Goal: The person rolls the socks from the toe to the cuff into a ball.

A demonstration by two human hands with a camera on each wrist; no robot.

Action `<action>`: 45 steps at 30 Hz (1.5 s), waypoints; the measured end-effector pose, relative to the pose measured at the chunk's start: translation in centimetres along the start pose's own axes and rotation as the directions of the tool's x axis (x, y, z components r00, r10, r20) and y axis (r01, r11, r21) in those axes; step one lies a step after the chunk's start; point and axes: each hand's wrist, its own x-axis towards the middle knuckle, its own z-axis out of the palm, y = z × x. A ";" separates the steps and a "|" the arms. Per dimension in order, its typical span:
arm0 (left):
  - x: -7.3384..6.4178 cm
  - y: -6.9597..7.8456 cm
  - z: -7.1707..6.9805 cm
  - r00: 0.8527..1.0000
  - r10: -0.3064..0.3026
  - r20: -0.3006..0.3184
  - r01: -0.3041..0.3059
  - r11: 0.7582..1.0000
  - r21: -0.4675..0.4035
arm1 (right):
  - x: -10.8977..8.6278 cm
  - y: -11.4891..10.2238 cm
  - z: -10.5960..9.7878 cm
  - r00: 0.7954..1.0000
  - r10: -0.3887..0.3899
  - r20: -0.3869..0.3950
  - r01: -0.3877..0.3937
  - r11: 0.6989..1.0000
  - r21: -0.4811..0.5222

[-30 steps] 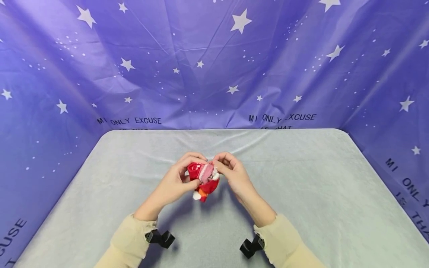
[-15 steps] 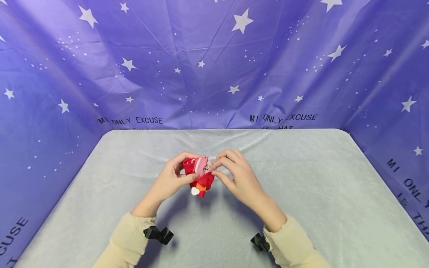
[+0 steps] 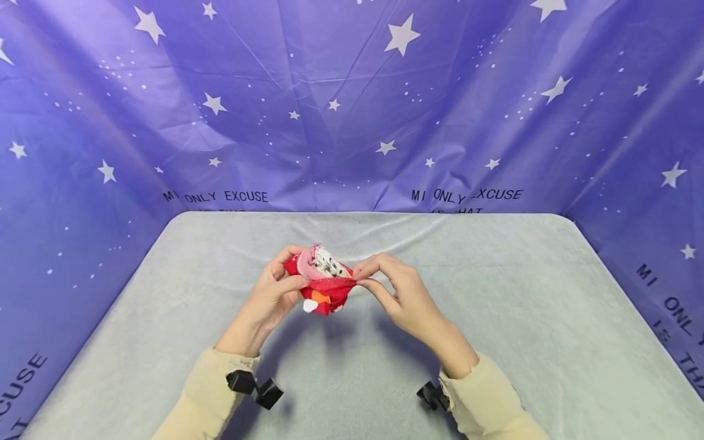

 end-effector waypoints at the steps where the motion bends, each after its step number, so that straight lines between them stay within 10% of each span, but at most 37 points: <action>1: 0.0 0.0 0.1 1.000 0.004 -0.016 -0.004 0.999 -0.042 | -0.1 0.1 0.0 1.000 0.008 -0.007 -0.008 0.999 0.033; 8: 0.1 -0.1 1.0 0.990 -0.032 -0.137 0.003 0.979 -0.205 | -1.2 -0.5 1.2 0.999 0.024 -0.030 -0.016 0.970 0.244; 20: 0.7 -0.8 1.9 0.960 0.008 -0.280 0.001 1.000 0.031 | -0.2 -1.3 3.0 0.979 0.188 -0.075 -0.196 0.973 -0.124; 26: 1.0 -1.1 2.0 0.951 -0.003 -0.311 0.013 0.999 0.030 | -0.2 -1.4 3.4 0.998 -0.036 -0.058 0.019 0.963 -0.269; 31: 1.1 -0.9 1.9 0.946 -0.049 -0.320 0.017 0.995 -0.101 | 0.0 -0.9 3.2 0.950 -0.302 -0.075 0.242 0.871 -0.428; 34: 1.0 -0.5 1.9 0.949 -0.090 -0.301 0.026 0.977 -0.210 | 0.2 -0.8 3.0 0.939 -0.329 -0.103 0.269 0.886 -0.377; 45: 0.4 -0.6 2.6 0.952 -0.181 -0.248 0.120 0.963 -0.239 | -0.1 -0.1 3.4 0.987 -0.060 -0.149 0.017 0.962 -0.272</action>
